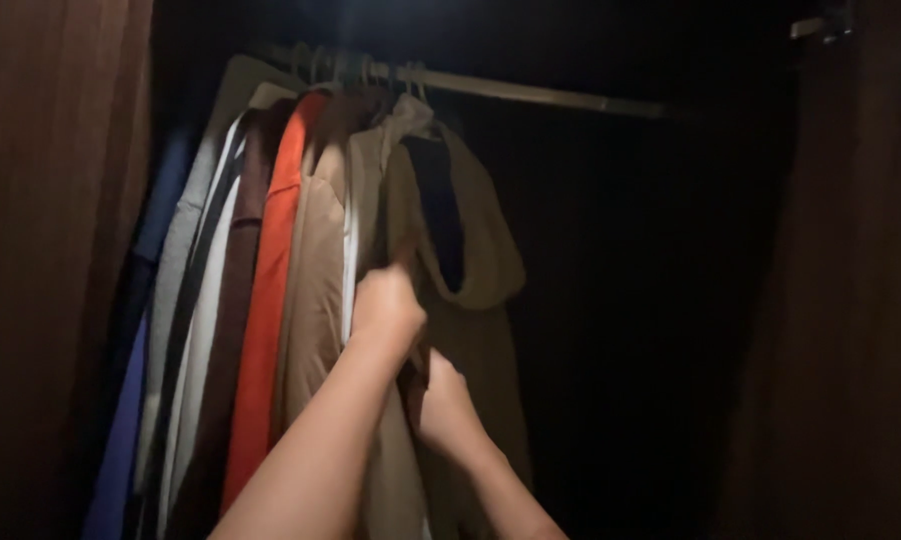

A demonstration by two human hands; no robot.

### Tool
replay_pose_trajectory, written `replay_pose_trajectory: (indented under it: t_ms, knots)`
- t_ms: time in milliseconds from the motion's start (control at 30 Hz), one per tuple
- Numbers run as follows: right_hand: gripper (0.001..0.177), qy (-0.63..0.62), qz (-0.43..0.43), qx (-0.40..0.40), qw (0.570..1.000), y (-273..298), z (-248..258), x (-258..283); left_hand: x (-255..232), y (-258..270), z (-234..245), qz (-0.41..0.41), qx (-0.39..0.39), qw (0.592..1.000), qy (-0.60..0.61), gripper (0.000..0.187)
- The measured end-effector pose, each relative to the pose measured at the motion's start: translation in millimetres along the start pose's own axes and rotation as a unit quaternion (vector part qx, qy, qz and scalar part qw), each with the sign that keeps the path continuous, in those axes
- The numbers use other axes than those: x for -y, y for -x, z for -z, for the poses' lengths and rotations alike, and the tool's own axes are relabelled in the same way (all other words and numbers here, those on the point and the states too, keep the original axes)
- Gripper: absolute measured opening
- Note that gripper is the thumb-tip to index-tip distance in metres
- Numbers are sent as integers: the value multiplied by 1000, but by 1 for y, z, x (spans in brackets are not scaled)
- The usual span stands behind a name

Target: Hang various items of clothing including t-shirts and jackets in a closet.

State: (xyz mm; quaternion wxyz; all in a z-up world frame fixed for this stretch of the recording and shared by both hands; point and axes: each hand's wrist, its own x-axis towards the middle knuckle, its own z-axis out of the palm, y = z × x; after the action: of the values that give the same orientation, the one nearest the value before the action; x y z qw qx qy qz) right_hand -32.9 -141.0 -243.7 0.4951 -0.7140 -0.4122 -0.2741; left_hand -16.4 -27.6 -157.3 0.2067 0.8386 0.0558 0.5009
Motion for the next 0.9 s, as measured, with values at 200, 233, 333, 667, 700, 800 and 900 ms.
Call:
replay_pose_trajectory:
  t_ms: [200,233,333,667,700,800,900]
  knots:
    - [45,-120,-127,113,978,40,10,-30,-22,61,26,40,6,999,17,85]
    - [45,-118,-128,112,978,39,16,-30,-22,65,24,39,7,999,20,85]
    - [60,-307,-132,104,937,47,40,-12,-26,84,20,29,20,999,30,81]
    - [62,-172,-266,54,947,80,113,29,-45,127,12,39,58,981,183,73]
    - [62,-181,-270,46,945,86,119,32,-49,132,15,42,65,978,194,76]
    - [65,-173,-266,45,947,108,142,47,-44,141,2,10,31,966,257,86]
    - [67,-154,-260,45,952,133,167,72,-102,183,72,172,162,915,327,100]
